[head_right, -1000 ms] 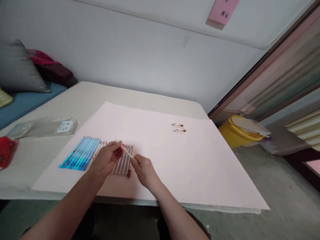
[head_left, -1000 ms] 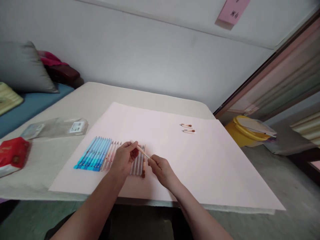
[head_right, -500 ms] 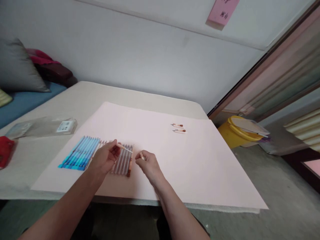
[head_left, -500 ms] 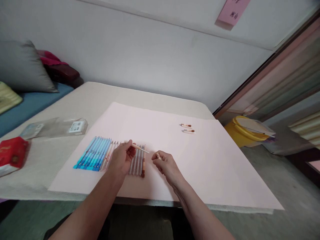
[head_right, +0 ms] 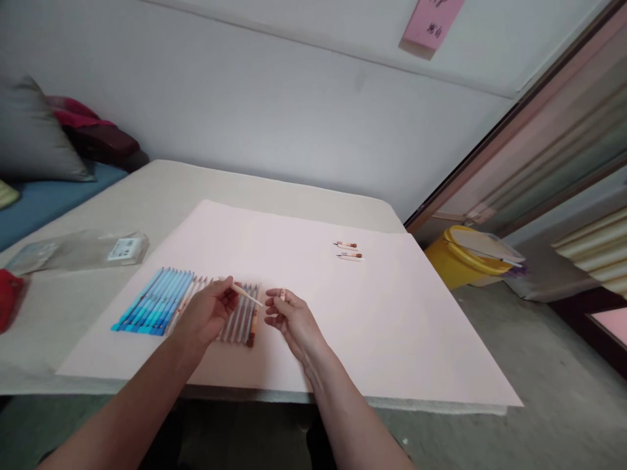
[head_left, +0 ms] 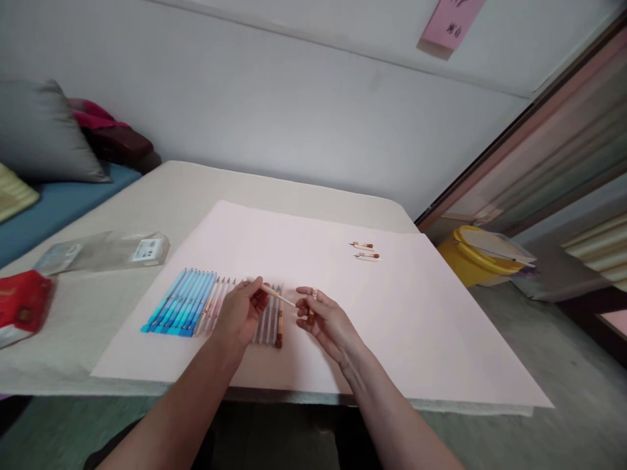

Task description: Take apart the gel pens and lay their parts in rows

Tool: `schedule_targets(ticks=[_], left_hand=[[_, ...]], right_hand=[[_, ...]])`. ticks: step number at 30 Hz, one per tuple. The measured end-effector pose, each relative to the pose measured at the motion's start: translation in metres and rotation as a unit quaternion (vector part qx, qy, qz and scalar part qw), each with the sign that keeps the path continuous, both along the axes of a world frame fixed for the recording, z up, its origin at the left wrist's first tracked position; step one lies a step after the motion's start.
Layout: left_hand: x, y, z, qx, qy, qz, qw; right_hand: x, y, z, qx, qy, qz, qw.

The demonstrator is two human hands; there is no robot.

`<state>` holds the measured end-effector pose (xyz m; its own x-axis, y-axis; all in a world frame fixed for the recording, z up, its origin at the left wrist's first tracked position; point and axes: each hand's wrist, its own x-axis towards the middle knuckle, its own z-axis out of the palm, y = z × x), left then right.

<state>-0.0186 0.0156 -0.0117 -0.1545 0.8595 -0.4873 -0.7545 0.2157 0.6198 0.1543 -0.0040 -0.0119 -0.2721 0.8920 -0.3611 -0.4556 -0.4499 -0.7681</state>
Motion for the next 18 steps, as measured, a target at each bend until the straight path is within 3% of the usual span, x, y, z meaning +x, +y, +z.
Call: schedule_targets(ticks=[6,12,18], left_hand=[[0.004,-0.003,0.0,0.034,0.05,-0.025,0.998],[0.01,-0.006,0.001,0.031,0.071,-0.035,0.996],[0.001,-0.002,0.001,0.014,0.033,0.015,0.999]], right_hand=[[-0.006,-0.002,0.0,0.073,-0.1,0.015,0.992],[-0.009,-0.004,0.002,0.136,-0.224,0.009,0.965],[0.006,0.001,0.007,0.149,-0.204,-0.054,0.966]])
